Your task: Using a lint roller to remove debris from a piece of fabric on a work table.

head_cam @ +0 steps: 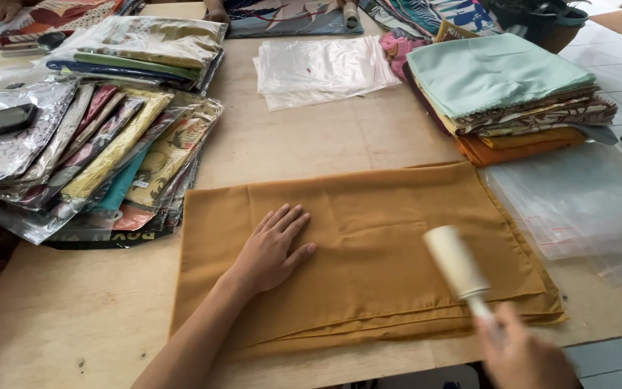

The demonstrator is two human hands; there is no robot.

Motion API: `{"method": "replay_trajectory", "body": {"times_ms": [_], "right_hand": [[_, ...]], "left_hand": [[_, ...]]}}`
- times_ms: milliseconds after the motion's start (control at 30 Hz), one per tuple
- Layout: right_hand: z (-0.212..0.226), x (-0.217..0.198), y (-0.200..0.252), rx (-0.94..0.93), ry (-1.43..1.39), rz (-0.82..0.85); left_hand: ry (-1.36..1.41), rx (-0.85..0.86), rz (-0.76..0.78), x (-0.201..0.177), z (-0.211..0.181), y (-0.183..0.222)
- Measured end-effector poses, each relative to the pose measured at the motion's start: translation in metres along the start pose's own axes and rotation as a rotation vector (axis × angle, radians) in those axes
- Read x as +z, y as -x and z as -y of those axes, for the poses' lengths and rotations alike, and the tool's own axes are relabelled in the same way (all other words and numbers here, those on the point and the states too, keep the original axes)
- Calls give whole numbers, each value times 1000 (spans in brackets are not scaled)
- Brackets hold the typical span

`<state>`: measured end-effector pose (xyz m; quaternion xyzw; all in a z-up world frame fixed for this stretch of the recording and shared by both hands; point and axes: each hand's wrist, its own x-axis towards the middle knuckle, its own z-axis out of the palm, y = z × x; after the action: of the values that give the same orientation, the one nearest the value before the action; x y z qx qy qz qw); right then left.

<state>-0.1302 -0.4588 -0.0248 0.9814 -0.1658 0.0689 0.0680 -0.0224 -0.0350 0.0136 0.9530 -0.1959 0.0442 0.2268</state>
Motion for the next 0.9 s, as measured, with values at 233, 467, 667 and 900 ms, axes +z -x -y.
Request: {"method": "replay_trajectory", "body": {"times_ms": [233,467,667,900], "right_hand": [[-59,-20,-38,244,50,131],[43,-56,0,-172,-354,-19],[82,-36,-14,-340,-174,14],[14,-57,-67,-40,-36,84]], "left_hand": [[-27,10,-24,3,1,0],[-10,-13,-11,3,0,-1],[3,-11,41,-7,-4,0],[-13,14,-9,2,4,0]]}}
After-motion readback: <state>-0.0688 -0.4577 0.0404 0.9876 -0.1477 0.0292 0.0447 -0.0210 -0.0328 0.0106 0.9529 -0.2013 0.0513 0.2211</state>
